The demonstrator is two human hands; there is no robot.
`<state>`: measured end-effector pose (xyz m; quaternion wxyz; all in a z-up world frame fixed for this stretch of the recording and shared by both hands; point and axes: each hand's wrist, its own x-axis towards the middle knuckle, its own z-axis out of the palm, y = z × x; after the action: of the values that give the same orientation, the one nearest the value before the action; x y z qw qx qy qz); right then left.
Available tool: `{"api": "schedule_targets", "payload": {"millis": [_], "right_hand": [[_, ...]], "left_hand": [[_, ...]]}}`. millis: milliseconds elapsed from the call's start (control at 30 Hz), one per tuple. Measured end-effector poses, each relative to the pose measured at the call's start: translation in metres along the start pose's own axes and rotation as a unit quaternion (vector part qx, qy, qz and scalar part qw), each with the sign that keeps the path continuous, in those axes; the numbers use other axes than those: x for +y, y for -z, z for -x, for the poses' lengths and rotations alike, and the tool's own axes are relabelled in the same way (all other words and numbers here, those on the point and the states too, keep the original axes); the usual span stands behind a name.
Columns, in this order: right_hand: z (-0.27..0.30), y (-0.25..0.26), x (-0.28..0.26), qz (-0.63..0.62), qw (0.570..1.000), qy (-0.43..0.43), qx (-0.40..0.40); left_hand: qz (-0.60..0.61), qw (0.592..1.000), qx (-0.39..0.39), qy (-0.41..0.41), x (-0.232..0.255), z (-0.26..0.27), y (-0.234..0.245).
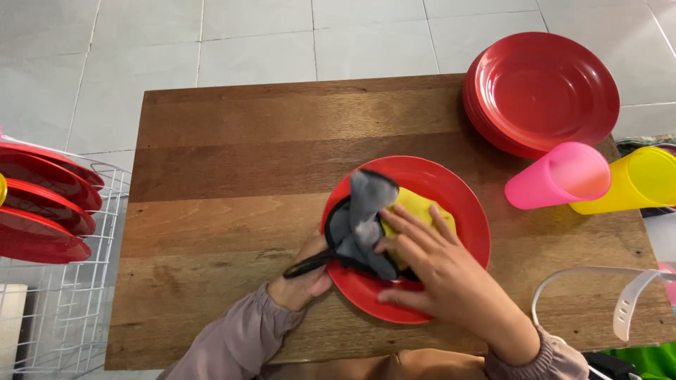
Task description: Drying plastic cups and plates with a cloth and organizing them
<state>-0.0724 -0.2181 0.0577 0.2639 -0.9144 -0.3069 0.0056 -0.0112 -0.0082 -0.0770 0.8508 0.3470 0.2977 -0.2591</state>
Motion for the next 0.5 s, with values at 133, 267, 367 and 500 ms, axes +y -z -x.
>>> {"api": "schedule_targets", "payload": {"millis": [133, 267, 367, 500], "right_hand": [[0.009, 0.003, -0.004, 0.029, 0.999, 0.004, 0.031], [0.006, -0.013, -0.008, 0.133, 0.975, -0.113, 0.134], [-0.006, -0.049, -0.012, 0.191, 0.965, -0.146, 0.105], [-0.014, -0.075, -0.019, 0.132, 0.983, -0.109, 0.063]], "left_hand": [[0.008, 1.0, 0.013, -0.006, -0.008, 0.003, -0.004], [0.023, 0.999, 0.027, -0.016, -0.01, 0.008, -0.001], [0.03, 0.999, 0.033, -0.022, -0.022, 0.015, 0.001], [0.046, 0.997, 0.05, -0.031, -0.035, 0.021, 0.002]]}}
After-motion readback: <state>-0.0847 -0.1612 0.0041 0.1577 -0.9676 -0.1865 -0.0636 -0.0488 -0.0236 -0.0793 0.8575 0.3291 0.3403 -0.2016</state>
